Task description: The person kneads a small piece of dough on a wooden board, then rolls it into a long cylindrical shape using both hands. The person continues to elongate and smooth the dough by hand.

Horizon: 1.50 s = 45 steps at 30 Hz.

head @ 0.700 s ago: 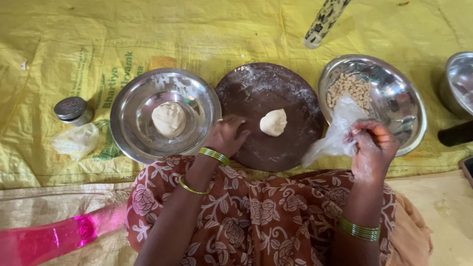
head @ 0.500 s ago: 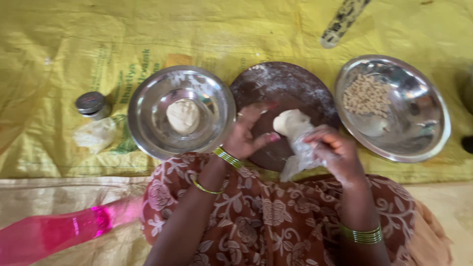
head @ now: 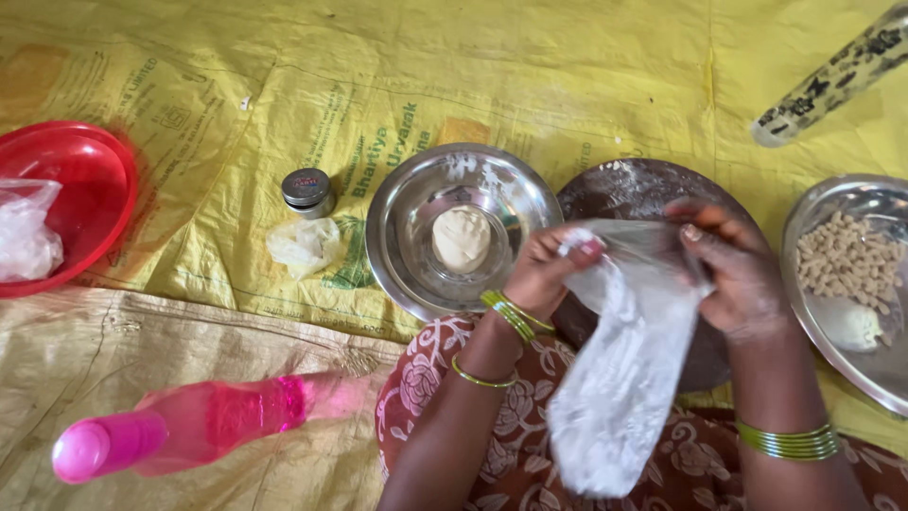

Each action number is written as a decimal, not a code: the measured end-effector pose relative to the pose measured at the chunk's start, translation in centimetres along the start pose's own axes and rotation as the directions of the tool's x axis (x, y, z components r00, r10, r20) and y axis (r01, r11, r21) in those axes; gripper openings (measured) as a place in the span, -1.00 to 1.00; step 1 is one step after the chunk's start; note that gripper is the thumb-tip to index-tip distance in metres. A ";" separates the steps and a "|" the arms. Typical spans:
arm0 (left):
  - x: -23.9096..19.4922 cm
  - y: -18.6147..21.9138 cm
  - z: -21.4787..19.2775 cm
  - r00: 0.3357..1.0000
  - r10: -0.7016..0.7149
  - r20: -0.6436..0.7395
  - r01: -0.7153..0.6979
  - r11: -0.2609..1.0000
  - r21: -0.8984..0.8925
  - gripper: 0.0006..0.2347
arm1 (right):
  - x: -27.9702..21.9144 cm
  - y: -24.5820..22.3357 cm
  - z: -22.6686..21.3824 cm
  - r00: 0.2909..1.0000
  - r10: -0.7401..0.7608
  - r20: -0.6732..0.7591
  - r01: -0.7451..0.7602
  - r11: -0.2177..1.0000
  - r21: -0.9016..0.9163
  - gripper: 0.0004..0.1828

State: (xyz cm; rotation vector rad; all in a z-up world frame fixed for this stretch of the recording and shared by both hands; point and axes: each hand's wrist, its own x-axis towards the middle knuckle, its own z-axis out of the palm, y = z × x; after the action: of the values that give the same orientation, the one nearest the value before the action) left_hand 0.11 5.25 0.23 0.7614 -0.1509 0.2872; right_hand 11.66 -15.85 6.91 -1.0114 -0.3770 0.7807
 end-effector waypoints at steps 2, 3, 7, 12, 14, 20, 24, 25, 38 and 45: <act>-0.2 1.7 -1.2 0.996 0.022 -0.086 -0.045 0.962 -0.271 -0.88 | 1.6 2.0 0.2 0.994 0.086 0.074 -0.084 0.996 -0.028 -0.67; -0.4 2.9 -2.0 0.991 0.024 -0.130 -0.074 0.914 -0.398 -0.90 | 2.5 3.5 0.4 0.987 0.114 0.113 -0.106 0.991 -0.079 -0.66; -0.9 7.9 -5.4 0.982 0.095 -0.164 -0.153 0.907 -0.393 -0.85 | 7.0 8.4 1.7 0.960 0.170 0.224 -0.207 0.965 0.158 -0.79; -3.1 11.2 -10.9 0.941 -0.114 -0.319 0.010 0.951 -0.309 -0.63 | 11.8 12.2 6.2 0.944 0.221 0.246 -0.263 0.953 0.149 -0.46; -4.7 10.4 -13.4 0.878 -0.316 -0.360 0.208 0.928 -0.309 -0.52 | 12.6 13.8 6.8 0.936 0.321 0.142 -0.338 0.934 0.114 -0.43; -7.2 3.9 -22.1 0.688 -0.385 -0.615 0.624 0.747 0.230 -0.56 | 13.0 21.7 5.0 0.897 0.423 -0.126 -0.438 0.889 -0.135 -0.64; -5.6 0.4 -26.7 0.853 -0.004 -0.522 0.449 0.517 0.729 -0.69 | 14.7 23.3 3.5 0.947 0.293 -0.134 -0.319 0.796 -0.515 -0.71; -5.0 -0.1 -27.3 0.844 0.062 -0.533 0.425 0.529 0.735 -0.72 | 15.3 23.4 3.6 0.957 0.248 -0.148 -0.288 0.771 -0.568 -0.72; -0.2 -0.6 -29.7 0.599 0.406 -0.690 0.688 0.181 0.703 -0.70 | 22.4 27.4 3.6 0.933 -0.272 -0.235 -0.123 0.373 -0.920 -0.69; 2.6 1.5 -30.4 0.647 0.217 -0.731 0.762 -0.193 0.618 -0.69 | 23.4 28.0 3.2 0.926 -0.301 -0.227 -0.150 0.257 -0.955 -0.75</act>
State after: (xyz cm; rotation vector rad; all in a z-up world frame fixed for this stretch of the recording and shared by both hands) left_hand 3.06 27.96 -19.93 2.2466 1.2387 0.0575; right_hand 14.17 11.64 -17.16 -2.3027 -0.5942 0.1218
